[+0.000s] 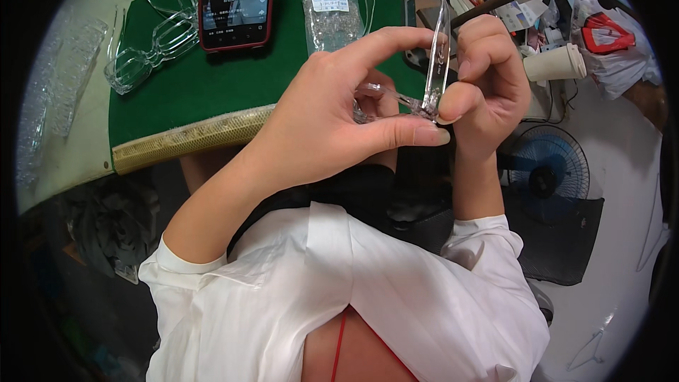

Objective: The person repeatedly picks up clear eyeglass frames and small metal components from a green work mat, inserts the components into the frame arms, and places the frames back on the mat. A smartphone displaying a video is visible on the table throughout.

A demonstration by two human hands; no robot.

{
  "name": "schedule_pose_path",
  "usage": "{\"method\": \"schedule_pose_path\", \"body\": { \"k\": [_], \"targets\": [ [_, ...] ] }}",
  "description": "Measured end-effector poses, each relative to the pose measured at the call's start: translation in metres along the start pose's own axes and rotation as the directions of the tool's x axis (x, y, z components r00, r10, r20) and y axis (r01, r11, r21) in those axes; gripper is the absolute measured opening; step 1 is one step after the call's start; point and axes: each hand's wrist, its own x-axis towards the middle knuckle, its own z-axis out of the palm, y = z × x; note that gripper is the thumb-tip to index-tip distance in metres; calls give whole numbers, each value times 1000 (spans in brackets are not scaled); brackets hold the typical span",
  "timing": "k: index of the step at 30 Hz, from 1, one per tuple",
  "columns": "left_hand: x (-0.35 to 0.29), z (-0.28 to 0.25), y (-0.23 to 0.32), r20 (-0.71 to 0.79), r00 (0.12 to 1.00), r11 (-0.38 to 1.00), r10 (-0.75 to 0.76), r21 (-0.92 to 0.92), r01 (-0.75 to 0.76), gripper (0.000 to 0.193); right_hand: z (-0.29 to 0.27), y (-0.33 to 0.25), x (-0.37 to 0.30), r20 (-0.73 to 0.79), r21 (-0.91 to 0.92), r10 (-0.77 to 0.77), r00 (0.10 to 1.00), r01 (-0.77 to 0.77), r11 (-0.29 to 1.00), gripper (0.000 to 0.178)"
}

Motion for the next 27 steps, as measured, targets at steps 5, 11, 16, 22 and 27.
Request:
{"method": "schedule_pose_path", "body": {
  "k": [5,11,16,22,27],
  "targets": [
    [8,4,-1,-74,996,997,50,58,-45,73,-11,4,-7,18,-127,215,977,-211,969,26],
    [45,14,-14,-134,969,974,208,120,-192,66,-10,-7,-7,-39,323,506,862,-468,822,36],
    [73,28,-21,-81,974,972,212,123,-202,38,-44,8,4,-150,336,462,874,-394,856,32],
    [117,49,-45,-132,915,924,382,55,-378,12,-89,24,26,-195,355,510,838,-425,833,33],
    [143,63,-47,-182,922,938,342,5,-347,8,-106,33,26,-365,121,416,833,-400,908,22]
  ]
}}
